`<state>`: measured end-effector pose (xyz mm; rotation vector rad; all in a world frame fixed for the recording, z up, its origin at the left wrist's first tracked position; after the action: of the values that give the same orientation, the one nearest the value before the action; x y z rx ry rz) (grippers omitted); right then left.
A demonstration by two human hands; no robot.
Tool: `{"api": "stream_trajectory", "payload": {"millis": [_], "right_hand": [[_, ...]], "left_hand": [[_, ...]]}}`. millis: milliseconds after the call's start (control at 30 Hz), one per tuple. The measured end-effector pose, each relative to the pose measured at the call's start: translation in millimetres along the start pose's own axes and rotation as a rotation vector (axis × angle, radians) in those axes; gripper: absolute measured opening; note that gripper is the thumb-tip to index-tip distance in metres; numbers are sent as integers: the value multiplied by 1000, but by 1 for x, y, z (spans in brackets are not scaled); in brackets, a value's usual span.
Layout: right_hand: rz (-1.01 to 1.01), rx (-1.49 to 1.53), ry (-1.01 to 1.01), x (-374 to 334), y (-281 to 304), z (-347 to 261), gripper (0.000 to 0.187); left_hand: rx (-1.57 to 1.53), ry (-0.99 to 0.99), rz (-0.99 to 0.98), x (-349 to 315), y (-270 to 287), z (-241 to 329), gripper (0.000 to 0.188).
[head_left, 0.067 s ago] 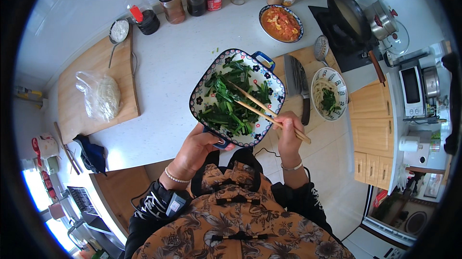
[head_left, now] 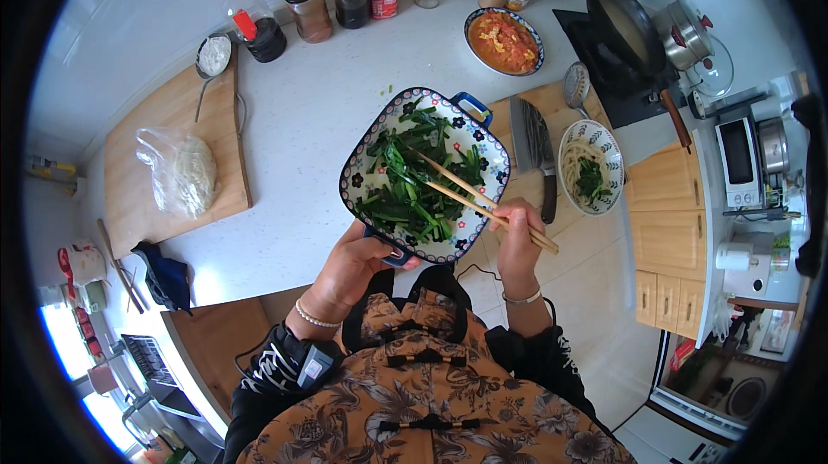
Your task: The person assembles a noodle dish by adding seasonings, vegetables, and tomato-egg mixture to bowls of noodles, then carries the finished bowl to the living room.
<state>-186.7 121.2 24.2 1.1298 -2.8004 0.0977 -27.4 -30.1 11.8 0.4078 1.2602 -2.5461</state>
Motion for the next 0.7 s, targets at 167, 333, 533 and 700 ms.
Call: {"api": "stream_trajectory", "payload": {"millis": [167, 333, 533, 700], "right_hand": [[122, 338, -135, -2, -5, 29, 32], [104, 518, -190, -4, -17, 41, 29], [196, 659, -215, -14, -14, 50, 29], [251, 577, -160, -28, 8, 35, 28]], "left_hand": [[51, 15, 2, -3, 9, 1, 46], [31, -15, 45, -8, 19, 3, 44], [15, -20, 58, -7, 40, -2, 43], [-11, -64, 60, -6, 65, 0, 43]]}}
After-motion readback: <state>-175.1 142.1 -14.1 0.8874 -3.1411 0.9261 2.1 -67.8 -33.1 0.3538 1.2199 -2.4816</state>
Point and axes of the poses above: each hand's wrist, its own x-axis towards the middle knuckle, its own y-axis out of the back of the hand, z = x × y, the point moved 8 cm from there along x, towards the middle knuckle, and after that the axes turned 14 degrees about -z, right-handed, at the moved point
